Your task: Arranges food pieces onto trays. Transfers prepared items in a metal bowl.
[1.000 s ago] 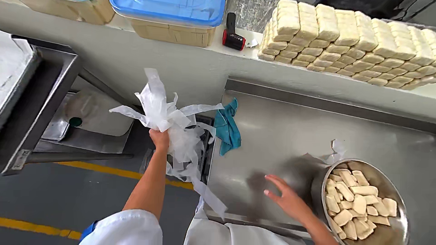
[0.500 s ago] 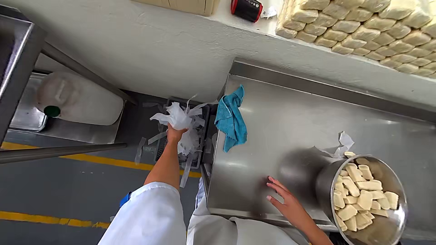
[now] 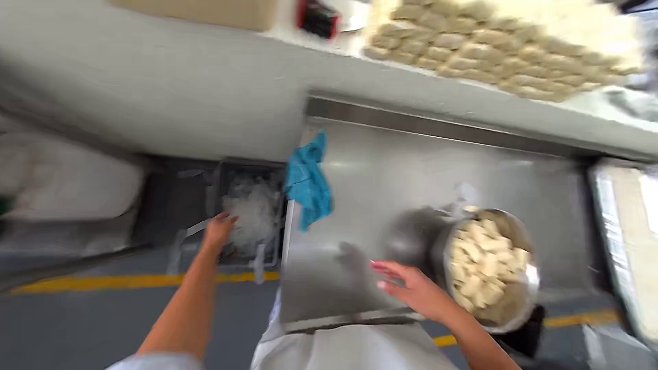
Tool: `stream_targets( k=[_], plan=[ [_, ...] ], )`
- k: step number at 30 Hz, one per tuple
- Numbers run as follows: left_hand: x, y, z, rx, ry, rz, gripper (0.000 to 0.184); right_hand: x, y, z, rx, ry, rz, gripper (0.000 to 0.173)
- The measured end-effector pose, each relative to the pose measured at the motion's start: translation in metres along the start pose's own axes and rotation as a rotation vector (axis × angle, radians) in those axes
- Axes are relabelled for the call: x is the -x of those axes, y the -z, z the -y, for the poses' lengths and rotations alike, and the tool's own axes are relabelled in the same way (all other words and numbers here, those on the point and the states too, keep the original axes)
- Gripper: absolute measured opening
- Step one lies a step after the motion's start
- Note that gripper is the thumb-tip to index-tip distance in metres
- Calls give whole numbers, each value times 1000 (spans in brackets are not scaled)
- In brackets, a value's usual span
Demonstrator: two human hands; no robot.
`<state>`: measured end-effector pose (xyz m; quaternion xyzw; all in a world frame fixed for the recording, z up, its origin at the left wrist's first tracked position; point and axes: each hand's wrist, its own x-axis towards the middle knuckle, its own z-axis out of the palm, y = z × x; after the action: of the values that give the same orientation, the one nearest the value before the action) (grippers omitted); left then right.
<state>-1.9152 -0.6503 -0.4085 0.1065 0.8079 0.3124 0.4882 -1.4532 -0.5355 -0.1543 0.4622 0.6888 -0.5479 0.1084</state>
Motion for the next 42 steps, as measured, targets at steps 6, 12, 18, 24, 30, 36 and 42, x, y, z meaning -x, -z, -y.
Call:
stream_targets(
  k=[6, 12, 18, 24, 30, 36, 42],
  plan=[
    [64, 3, 49, 65, 6, -19, 46, -1, 183, -32, 124, 4, -587, 38],
    [154, -3, 57, 200, 32, -123, 45, -70, 295, -161, 427, -505, -428, 51],
    [197, -23, 24, 298, -103, -198, 43, -131, 256, -122, 473, -631, 11, 37],
    [212, -50, -34, 376, -274, -145, 37, -160, 151, -41, 744, -374, 264, 21],
    [219, -54, -41, 277, -421, -42, 34, -133, 161, -39, 1046, -381, -13, 49],
    [215, -37, -3, 287, -368, -45, 33, -119, 180, -79, 1140, -757, 182, 62],
    [214, -21, 3, 322, -337, -37, 31, -135, 143, -55, 999, -573, 276, 20]
  ],
)
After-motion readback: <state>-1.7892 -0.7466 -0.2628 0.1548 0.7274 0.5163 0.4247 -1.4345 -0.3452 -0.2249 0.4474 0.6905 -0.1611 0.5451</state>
